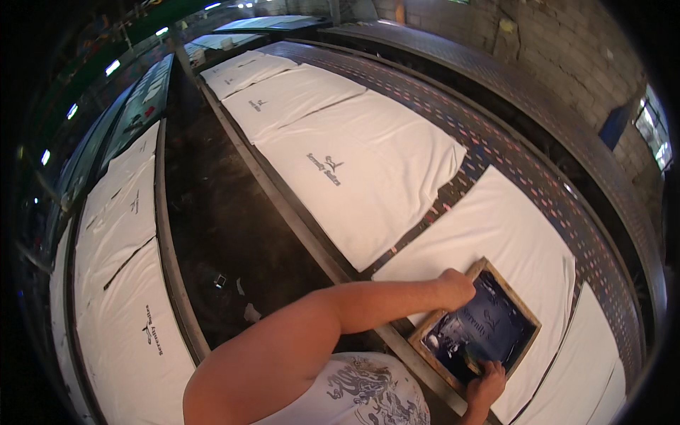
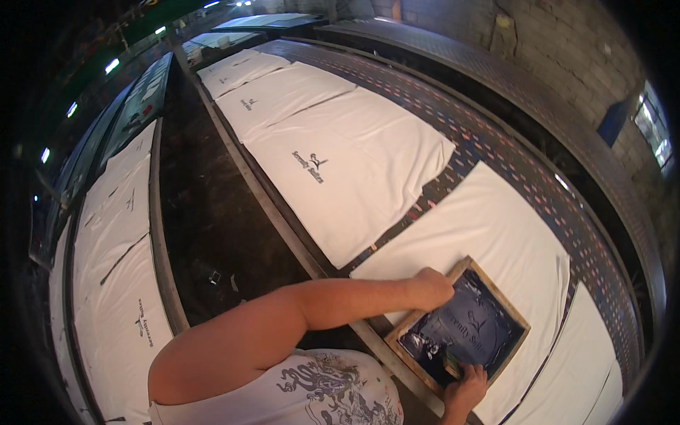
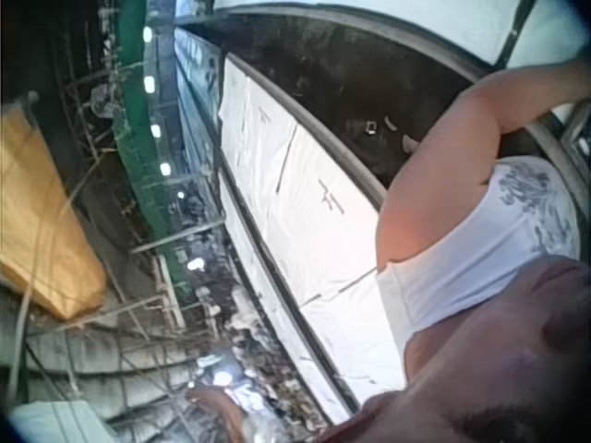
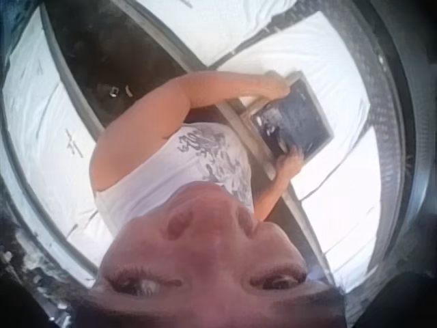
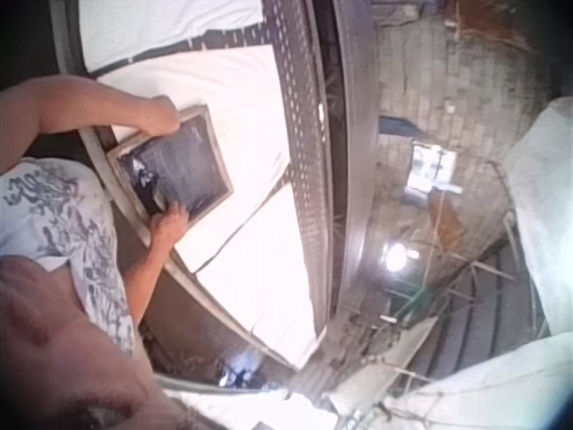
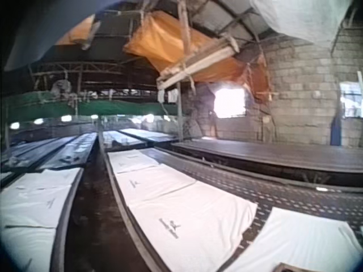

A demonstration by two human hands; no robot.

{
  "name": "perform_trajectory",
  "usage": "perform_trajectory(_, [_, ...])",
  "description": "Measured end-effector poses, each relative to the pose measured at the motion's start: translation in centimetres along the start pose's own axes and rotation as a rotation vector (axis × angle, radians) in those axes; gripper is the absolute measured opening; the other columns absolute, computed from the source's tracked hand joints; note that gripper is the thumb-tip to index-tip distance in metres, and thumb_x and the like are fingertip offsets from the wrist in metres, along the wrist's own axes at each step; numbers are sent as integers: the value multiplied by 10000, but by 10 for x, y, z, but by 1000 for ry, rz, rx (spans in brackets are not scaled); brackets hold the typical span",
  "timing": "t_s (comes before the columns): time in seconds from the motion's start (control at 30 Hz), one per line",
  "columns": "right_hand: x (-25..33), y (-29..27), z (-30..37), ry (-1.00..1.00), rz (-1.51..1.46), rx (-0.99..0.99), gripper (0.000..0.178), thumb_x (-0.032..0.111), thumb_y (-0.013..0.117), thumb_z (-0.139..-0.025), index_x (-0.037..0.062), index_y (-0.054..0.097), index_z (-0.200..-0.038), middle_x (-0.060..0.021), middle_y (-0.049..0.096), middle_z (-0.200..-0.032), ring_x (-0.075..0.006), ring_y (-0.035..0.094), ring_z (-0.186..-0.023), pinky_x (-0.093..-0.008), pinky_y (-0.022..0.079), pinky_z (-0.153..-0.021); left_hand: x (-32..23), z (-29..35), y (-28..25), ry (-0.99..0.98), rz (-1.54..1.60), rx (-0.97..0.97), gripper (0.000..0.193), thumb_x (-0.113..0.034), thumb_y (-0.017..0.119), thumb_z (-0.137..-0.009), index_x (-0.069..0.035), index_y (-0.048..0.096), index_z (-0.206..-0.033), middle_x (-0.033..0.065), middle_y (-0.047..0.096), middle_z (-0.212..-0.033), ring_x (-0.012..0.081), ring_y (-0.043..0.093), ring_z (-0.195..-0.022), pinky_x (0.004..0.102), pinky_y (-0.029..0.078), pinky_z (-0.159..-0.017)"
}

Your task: The person performs screen printing on white t-shirts. They align a screen printing frame on each shirt, pull a squeegee across the screen to apply ink, lift the frame, and then move to the next shirt. The process is repeated for multiple shirts.

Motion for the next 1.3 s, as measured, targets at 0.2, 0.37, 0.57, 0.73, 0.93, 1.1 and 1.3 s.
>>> perform_trajectory(0.2, [3, -1, -17, -46, 11, 23, 329, -50, 619, -770, 43, 820, -1014, -194, 748, -1059, -476, 710, -1044, -587, 573, -907, -5, 0, -14, -9, -24, 121, 247, -165, 894, -847, -94, 921, -1082, 132, 886, -1108, 332, 864, -1045, 479, 693, -808])
perform_trajectory(0.37, [6, -14, -31, 76, 174, 280, 352, 93, 673, -962, 83, 821, -1282, -201, 786, -1311, -450, 734, -1228, -550, 582, -1049, -20, -22, -4, -66, -78, 140, 378, -187, 932, -839, -115, 912, -1209, 92, 877, -1226, 339, 850, -1102, 556, 712, -741])
perform_trajectory(0.57, [25, -24, -27, 69, 153, 230, 350, 72, 614, -975, 130, 863, -1214, -187, 827, -1237, -486, 764, -1145, -578, 606, -984, -22, -19, -9, -84, -82, 166, 453, -211, 948, -852, -126, 896, -1294, 93, 857, -1326, 346, 836, -1165, 586, 723, -795])
perform_trajectory(0.73, [21, -25, -27, 52, 138, 253, 367, 75, 628, -964, 128, 853, -1250, -199, 821, -1261, -485, 758, -1176, -581, 605, -988, -29, -19, -16, -103, -112, 226, 465, -236, 935, -890, -130, 881, -1339, 91, 839, -1391, 347, 813, -1240, 592, 718, -895])
perform_trajectory(0.93, [13, -19, -25, 12, 152, 268, 366, 101, 669, -934, 125, 841, -1256, -234, 816, -1287, -494, 749, -1226, -576, 602, -1055, -35, -16, -17, -129, -135, 199, 353, -232, 875, -924, -138, 906, -1263, 81, 866, -1305, 330, 832, -1176, 583, 713, -833])
perform_trajectory(1.1, [22, -23, -25, 2, 167, 309, 434, 96, 682, -900, 110, 824, -1309, -275, 805, -1333, -512, 730, -1290, -569, 589, -1134, -31, -14, -14, -183, -112, 186, 355, -227, 863, -923, -128, 907, -1261, 87, 870, -1289, 326, 836, -1168, 602, 711, -869])
perform_trajectory(1.3, [-3, -28, -12, -296, -131, 293, 424, 88, 693, -953, 76, 812, -1360, -254, 812, -1255, -507, 732, -1209, -574, 580, -1085, -28, -9, -7, -161, -65, 92, 236, -156, 838, -904, -105, 917, -1120, 112, 882, -1127, 327, 858, -1054, 486, 690, -809])
Point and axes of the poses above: each hand's wrist, its own z-axis away from the middle knuckle, its own y-axis out of the palm, x = y × z, the point moved 5 cm from there along -z, towards the middle knuckle
